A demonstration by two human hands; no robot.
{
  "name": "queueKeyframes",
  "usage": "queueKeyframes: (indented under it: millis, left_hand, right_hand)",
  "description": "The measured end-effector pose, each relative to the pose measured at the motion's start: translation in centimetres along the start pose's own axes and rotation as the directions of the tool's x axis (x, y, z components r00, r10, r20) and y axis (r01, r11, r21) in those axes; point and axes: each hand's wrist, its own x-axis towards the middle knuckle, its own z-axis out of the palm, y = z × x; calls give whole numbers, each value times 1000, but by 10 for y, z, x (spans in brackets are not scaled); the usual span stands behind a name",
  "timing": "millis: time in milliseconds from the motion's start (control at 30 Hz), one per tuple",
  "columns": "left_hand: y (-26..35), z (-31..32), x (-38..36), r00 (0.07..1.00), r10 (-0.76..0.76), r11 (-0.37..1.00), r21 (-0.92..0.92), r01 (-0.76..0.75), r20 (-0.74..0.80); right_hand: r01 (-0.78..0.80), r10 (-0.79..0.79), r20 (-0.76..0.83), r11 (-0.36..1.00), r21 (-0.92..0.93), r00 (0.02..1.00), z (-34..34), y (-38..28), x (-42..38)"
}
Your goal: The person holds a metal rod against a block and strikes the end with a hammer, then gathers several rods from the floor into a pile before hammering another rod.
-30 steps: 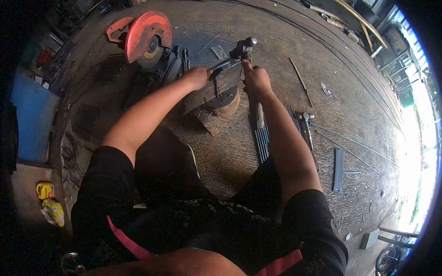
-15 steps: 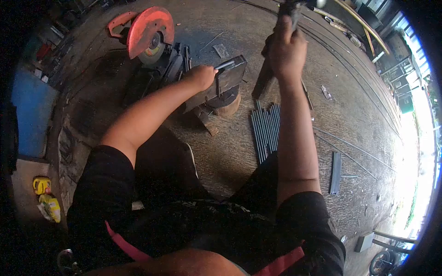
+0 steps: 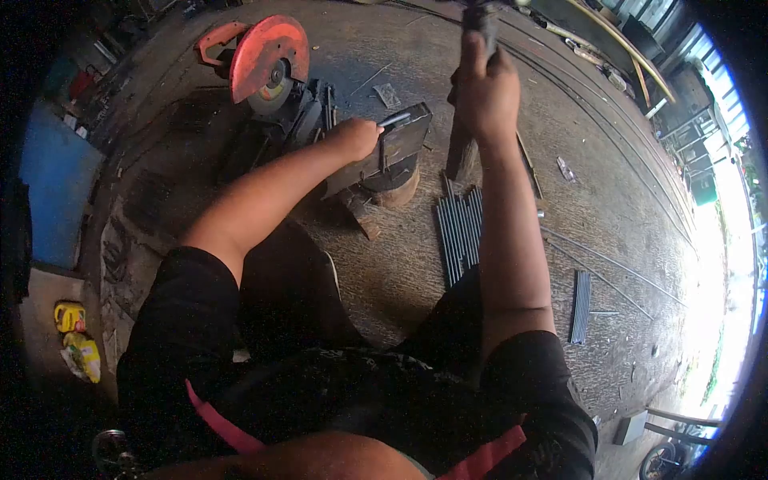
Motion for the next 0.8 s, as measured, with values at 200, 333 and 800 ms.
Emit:
queueKeyframes:
  millis: [200, 333, 800]
  left_hand:
    - [13, -14, -10, 994, -67, 996, -51, 71, 89]
    - [7, -15, 1, 992, -118, 990, -76, 122, 54]
    - [18, -13, -6, 991, -77, 992, -92, 87, 106]
  right_hand:
    - [-87, 90, -17, 871, -483, 996, 31, 116, -15]
    - [-262, 483, 212, 734, -626, 849, 27, 132, -31]
    - [-104, 196, 79, 769, -631, 977, 32, 139, -27]
